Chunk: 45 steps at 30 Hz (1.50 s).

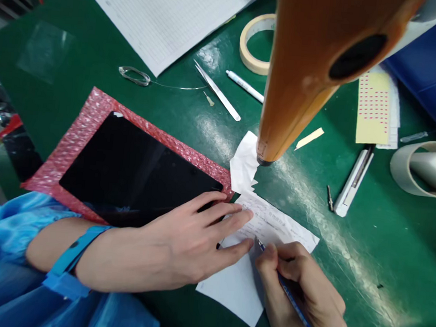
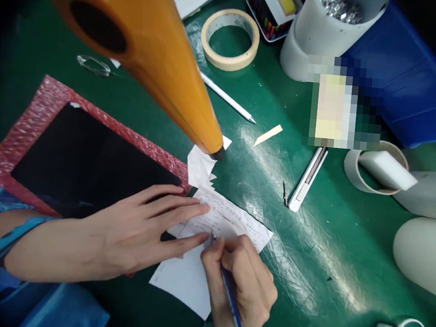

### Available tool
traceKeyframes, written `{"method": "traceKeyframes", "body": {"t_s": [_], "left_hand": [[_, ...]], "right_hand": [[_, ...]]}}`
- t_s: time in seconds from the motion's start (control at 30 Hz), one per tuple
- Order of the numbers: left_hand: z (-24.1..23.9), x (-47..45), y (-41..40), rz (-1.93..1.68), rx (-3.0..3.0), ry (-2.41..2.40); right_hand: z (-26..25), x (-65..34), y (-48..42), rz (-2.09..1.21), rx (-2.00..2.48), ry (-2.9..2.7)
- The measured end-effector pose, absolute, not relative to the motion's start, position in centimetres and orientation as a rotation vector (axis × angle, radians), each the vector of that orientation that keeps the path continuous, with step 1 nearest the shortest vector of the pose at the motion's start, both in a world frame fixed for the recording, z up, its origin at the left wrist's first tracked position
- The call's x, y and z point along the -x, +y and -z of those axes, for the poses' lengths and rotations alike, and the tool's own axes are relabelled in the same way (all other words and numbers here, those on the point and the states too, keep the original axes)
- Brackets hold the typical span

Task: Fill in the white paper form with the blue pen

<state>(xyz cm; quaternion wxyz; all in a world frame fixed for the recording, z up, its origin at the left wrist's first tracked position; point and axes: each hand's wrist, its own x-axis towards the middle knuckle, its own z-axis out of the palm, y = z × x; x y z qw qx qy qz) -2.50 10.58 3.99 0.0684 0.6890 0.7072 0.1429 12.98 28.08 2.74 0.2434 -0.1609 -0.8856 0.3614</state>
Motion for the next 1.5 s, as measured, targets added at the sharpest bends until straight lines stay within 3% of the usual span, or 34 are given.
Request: {"method": "traceKeyframes", "body": {"t_s": [1.5], "left_hand": [[-3.5, 1.7, 10.3, -0.555, -2.083, 2.217]], "right_hand": [[-2.6, -13.9, 28.2, -0.996, 0.396, -2.483]]}}
